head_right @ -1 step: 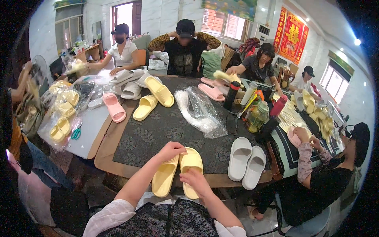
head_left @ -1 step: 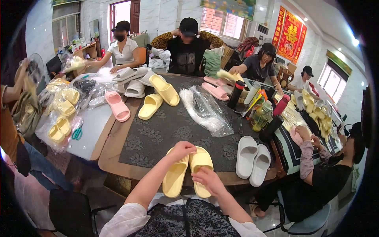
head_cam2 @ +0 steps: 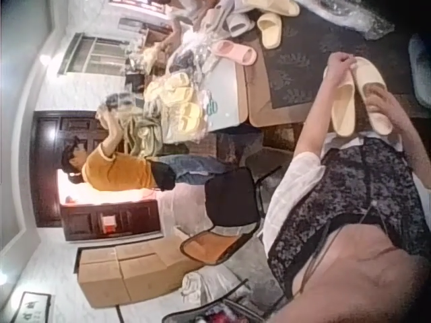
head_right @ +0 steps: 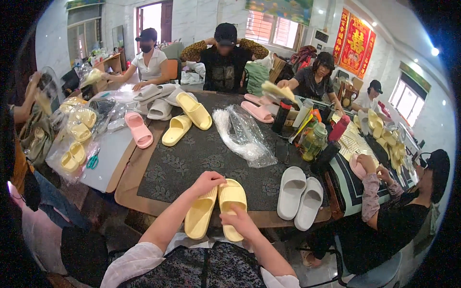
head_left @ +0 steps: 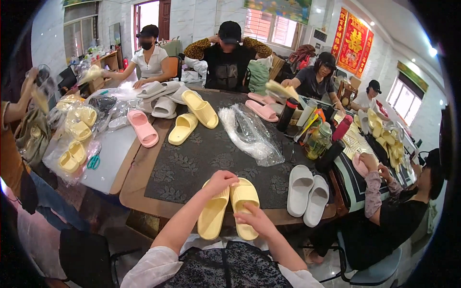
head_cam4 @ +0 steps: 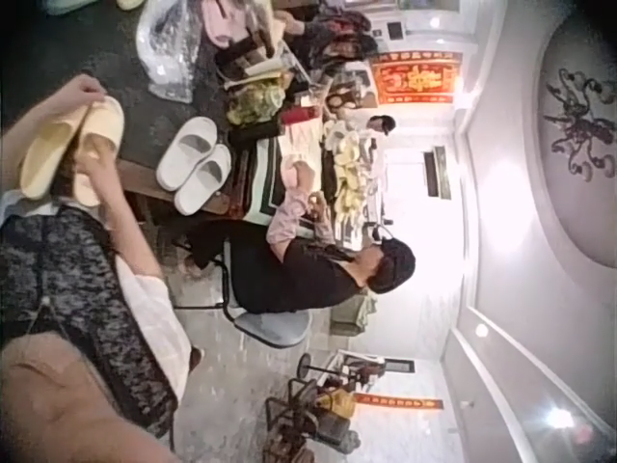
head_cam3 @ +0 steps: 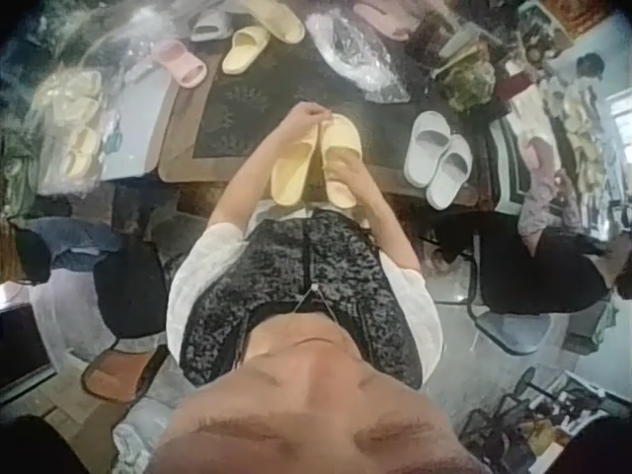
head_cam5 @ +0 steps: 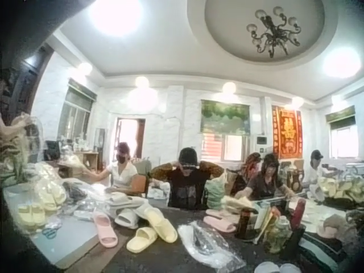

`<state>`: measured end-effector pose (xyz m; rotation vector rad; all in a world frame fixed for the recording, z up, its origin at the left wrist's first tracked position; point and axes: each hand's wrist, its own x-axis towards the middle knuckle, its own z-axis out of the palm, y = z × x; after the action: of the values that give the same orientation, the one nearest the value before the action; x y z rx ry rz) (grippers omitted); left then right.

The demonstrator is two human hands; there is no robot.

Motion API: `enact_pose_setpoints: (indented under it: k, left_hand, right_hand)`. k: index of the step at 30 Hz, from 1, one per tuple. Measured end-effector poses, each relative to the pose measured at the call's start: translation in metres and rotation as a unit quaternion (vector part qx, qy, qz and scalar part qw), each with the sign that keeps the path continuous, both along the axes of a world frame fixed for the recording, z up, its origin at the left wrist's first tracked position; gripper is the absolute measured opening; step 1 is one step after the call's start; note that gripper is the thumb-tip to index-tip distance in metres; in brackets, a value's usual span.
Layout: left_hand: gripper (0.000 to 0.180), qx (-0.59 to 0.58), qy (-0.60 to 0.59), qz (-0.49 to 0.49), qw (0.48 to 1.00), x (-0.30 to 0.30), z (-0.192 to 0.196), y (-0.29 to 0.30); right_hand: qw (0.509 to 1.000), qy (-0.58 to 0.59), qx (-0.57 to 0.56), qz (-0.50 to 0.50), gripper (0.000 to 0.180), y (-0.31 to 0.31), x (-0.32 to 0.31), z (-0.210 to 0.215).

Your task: Inspecting and organizing pairs of manufactured slippers at a production table.

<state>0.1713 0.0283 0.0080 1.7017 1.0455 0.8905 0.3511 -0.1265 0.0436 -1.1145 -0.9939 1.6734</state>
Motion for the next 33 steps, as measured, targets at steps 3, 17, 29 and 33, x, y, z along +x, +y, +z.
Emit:
enact_pose_setpoints:
  k: [3,17,29,33]
  left_hand:
    - [0.024,0.014,-0.056,0.073,0.996,0.002,-0.008,0.005]
    - [0.017,0.029,-0.161,0.104,0.981,-0.001,-0.006,-0.001]
    - [0.022,-0.012,-0.238,0.128,0.963,0.003,0.001,-0.004]
    - [0.018,-0.028,-0.243,0.122,0.962,0.001,0.0,-0.006]
  right_hand:
    - [0.919,-0.341,0.189,0.065,0.054,0.011,0.018,0.009]
    - [0.95,-0.217,0.221,-0.031,0.022,0.142,-0.012,-0.043]
    - [0.964,-0.112,0.206,-0.127,0.014,0.136,-0.011,-0.04]
    - [0.964,-0.044,0.22,-0.142,0.009,0.134,-0.013,-0.039]
